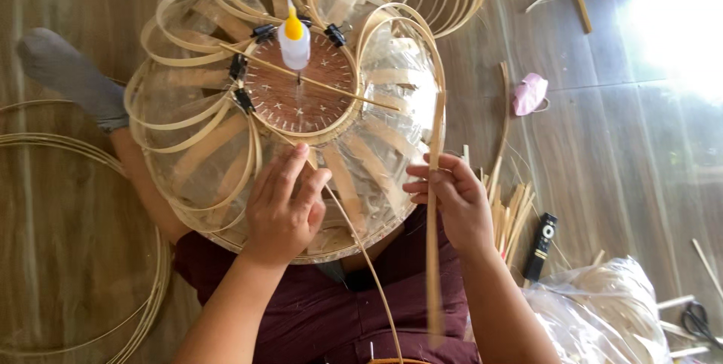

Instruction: The person assembles a spherical bamboo structure by gluing curved bamboo strips onto wooden rings and securing them with binder clips.

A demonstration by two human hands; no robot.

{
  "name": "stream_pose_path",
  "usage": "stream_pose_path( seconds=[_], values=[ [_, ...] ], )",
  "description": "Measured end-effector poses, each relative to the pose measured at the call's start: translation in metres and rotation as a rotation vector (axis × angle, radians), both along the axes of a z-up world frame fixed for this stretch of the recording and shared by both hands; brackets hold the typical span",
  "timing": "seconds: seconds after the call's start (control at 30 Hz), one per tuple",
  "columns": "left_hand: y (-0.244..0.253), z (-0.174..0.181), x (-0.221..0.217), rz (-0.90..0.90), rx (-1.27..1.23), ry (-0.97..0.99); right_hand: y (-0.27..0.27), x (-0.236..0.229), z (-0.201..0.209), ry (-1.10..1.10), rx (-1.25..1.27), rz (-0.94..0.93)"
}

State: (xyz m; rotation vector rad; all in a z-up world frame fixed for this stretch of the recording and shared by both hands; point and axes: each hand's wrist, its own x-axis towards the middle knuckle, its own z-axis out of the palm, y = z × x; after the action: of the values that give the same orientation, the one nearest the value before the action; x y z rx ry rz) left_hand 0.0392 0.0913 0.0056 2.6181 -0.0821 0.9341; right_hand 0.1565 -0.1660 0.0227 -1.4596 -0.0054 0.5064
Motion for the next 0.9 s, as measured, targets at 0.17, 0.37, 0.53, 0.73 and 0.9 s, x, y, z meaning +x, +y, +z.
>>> stream_pose_path(
  seconds=[0.17, 0.37, 0.53, 0.73, 0.9],
  values=[
    [0.002, -0.004, -0.003, 0.0, -0.028, 0.042, 0.032, -0.015, 0.012, -0.86, -0.598, 0.25],
    [0.001, -0.011, 0.0, -0.001, 0.001, 0.036, 0.069, -0.014, 0.031, -1.281, -0.733, 0.336],
    [0.002, -0.011, -0.004, 0.001, 0.008, 0.043, 0.079, -0.016, 0.038, -1.074, -0.71, 0.375],
    [0.003, -0.006, -0.006, 0.001, 0.033, 0.056, 0.096, -0.018, 0.038, -1.137, -0.679, 0.408],
    [0.004, 0.003, -0.008, -0.018, -0.05, 0.058, 0.105, -0.016, 0.04, -1.11, -0.689, 0.42]
  ],
)
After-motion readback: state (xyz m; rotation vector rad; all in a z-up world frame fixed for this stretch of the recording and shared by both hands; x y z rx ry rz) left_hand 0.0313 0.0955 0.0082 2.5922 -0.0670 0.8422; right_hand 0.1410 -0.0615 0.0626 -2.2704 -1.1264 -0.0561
